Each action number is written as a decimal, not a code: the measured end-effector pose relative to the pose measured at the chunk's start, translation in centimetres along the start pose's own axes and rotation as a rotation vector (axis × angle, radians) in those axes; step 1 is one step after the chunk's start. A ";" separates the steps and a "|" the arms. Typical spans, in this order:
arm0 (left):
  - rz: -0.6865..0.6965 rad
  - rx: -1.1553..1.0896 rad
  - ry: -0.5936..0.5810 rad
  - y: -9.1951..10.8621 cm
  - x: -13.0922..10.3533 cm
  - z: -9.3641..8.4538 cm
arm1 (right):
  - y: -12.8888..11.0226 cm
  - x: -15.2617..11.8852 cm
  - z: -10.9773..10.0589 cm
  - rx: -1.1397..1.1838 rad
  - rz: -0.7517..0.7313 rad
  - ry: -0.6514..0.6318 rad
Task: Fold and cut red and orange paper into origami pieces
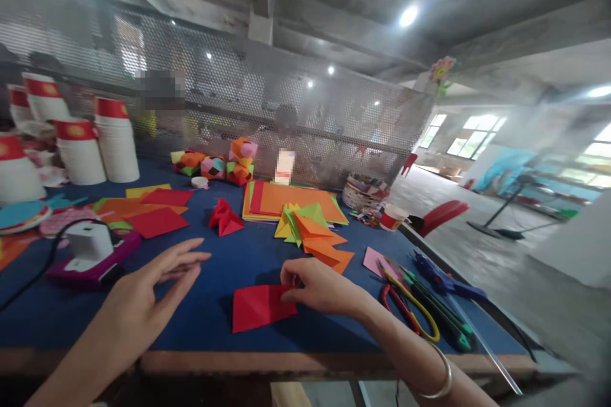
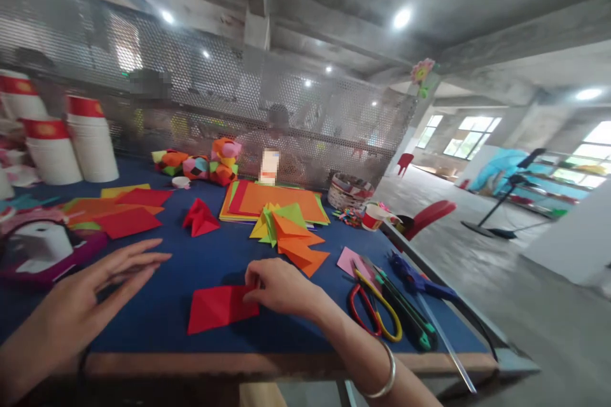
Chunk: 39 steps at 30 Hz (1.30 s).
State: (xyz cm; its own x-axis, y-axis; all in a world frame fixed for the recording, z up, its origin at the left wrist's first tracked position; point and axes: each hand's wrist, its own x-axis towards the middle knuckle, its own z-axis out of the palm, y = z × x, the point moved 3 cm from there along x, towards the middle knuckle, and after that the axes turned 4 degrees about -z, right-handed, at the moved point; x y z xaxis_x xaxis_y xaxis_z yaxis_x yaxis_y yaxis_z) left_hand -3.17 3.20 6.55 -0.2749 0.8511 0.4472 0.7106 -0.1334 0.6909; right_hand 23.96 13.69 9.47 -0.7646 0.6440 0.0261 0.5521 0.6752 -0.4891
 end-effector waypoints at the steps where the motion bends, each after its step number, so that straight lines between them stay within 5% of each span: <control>1: -0.067 -0.107 -0.012 0.8 1.3 0.3 | 0.0 0.4 -0.2 0.023 -0.027 0.021; 4: -0.187 -0.395 -0.224 3.4 5.8 2.6 | -0.3 1.7 -1.2 0.046 -0.131 0.144; 8: -0.240 -0.488 -0.528 5.2 9.7 6.1 | -0.5 3.0 -2.1 -0.030 -0.224 0.330; 15: -0.289 -0.579 -0.990 4.5 8.4 7.4 | 1.4 2.5 -0.6 -0.229 -0.389 0.614; 18: -0.283 -0.581 -1.097 3.6 8.0 7.9 | 1.4 1.4 0.2 -0.323 -0.533 0.679; 21: -0.278 -0.547 -1.066 2.5 8.2 8.5 | 0.6 0.3 0.6 -0.380 -0.658 0.697; 29: -0.161 -0.394 -0.758 1.3 8.3 9.4 | 0.3 -1.3 2.1 -0.509 -0.943 0.535; 34: 0.465 -0.017 -0.187 3.0 6.0 8.0 | 1.2 -1.6 2.7 -0.441 -0.887 0.408; 36: 0.783 0.016 -0.153 3.6 4.2 7.2 | 1.1 -1.7 2.7 -0.371 -0.889 0.395; 39: 1.005 0.058 -0.256 3.3 2.2 6.4 | 1.0 -1.8 2.6 -0.237 -0.852 0.360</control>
State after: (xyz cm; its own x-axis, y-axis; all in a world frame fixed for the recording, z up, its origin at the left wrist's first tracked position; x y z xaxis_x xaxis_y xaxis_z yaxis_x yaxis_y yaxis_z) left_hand 2.73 7.86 6.23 0.6026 0.4437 0.6633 0.5678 -0.8224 0.0343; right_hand 24.98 12.26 6.63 -0.8143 -0.0528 0.5780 -0.0601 0.9982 0.0065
